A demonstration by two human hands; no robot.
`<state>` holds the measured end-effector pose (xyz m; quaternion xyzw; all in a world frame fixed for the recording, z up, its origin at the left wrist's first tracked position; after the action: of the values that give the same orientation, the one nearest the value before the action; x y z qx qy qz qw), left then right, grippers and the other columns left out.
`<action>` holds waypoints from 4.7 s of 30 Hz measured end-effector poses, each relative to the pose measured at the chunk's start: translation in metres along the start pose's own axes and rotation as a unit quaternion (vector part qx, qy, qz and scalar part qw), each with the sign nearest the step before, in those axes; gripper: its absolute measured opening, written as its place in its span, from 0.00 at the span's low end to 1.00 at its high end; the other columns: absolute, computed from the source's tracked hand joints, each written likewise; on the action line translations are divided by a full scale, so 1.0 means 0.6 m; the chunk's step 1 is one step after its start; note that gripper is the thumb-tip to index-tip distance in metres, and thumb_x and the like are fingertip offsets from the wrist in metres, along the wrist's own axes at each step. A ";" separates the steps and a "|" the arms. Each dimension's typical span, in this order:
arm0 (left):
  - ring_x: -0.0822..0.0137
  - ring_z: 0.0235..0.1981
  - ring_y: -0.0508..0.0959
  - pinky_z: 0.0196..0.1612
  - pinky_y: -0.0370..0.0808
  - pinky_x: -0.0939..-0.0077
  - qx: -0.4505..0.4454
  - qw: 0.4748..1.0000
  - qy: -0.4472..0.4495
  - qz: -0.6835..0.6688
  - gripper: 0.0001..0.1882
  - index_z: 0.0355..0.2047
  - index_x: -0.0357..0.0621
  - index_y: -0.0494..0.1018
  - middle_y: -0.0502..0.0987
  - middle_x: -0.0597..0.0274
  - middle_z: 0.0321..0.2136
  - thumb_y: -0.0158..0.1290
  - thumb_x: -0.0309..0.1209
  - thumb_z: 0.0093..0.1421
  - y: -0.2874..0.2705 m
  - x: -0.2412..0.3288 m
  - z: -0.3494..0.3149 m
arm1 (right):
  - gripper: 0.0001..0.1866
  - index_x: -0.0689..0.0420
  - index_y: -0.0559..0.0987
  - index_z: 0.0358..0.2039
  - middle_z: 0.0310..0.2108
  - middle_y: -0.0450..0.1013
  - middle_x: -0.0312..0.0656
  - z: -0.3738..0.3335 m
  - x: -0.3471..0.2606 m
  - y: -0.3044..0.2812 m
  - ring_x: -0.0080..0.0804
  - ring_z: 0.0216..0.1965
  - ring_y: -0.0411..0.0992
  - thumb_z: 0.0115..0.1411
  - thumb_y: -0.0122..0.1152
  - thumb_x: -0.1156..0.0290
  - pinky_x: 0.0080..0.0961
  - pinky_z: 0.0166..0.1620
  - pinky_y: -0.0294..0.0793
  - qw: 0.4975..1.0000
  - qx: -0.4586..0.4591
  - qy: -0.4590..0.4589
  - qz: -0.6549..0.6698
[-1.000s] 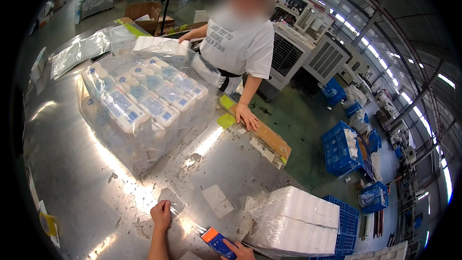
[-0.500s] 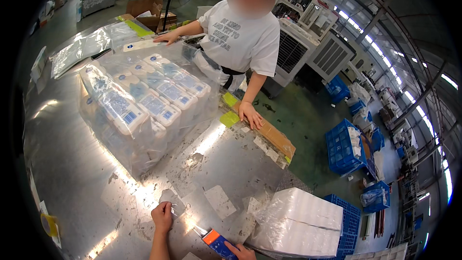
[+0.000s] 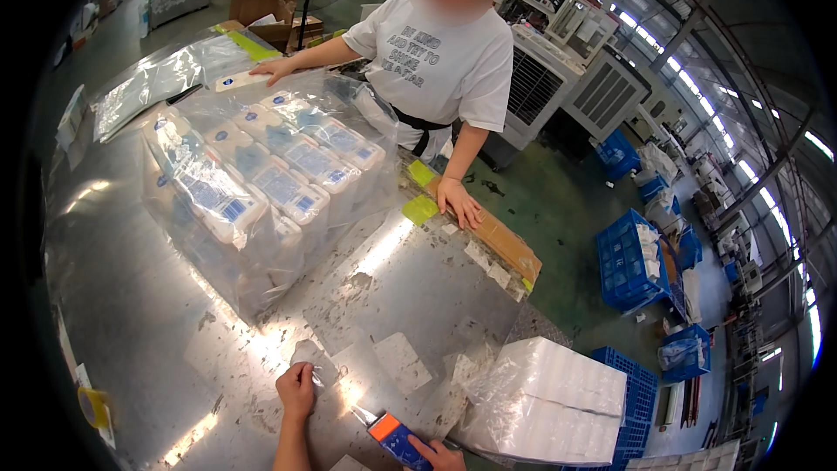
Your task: The person tapes plastic-wrapped bundles of white rectangular objects and moves them from a work surface to a blue plastic pallet.
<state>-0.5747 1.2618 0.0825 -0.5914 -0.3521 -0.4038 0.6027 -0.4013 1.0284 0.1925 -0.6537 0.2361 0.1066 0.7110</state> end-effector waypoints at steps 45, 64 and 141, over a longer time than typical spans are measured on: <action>0.68 0.14 0.70 0.16 0.66 0.79 -0.207 0.801 0.510 -0.235 0.05 0.25 0.39 0.74 0.67 0.66 0.14 0.59 0.23 0.46 0.012 0.532 -0.212 | 0.30 0.57 0.61 0.57 0.46 0.67 0.53 -0.263 0.077 -0.128 0.49 0.44 0.69 0.56 0.54 0.58 0.38 0.46 0.69 0.976 -0.037 0.197 0.083; 0.69 0.14 0.70 0.16 0.66 0.79 -0.232 0.798 0.516 -0.209 0.06 0.25 0.39 0.73 0.67 0.66 0.13 0.59 0.25 0.46 0.034 0.548 -0.211 | 0.29 0.59 0.61 0.56 0.46 0.67 0.52 -0.282 0.106 -0.129 0.47 0.43 0.69 0.57 0.53 0.59 0.37 0.46 0.70 0.942 -0.010 0.270 0.198; 0.53 0.36 0.78 0.37 0.73 0.61 -0.611 0.717 0.320 0.104 0.11 0.28 0.38 0.77 0.77 0.49 0.32 0.55 0.33 0.47 0.930 0.585 -0.339 | 0.29 0.55 0.70 0.51 0.39 0.73 0.56 -0.293 0.283 -0.456 0.48 0.40 0.72 0.48 0.61 0.58 0.34 0.43 0.70 0.876 0.233 0.422 -0.007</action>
<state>0.0680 1.0203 0.1496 -0.6995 0.2484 -0.6310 0.2254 -0.1630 0.7960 0.3464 -0.4534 0.5272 -0.2422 0.6767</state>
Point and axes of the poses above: each hand's wrist, its own z-axis towards the middle knuckle, its own y-axis out of the palm, x = y × z, the point moved 5 cm from there along z, towards the middle knuckle
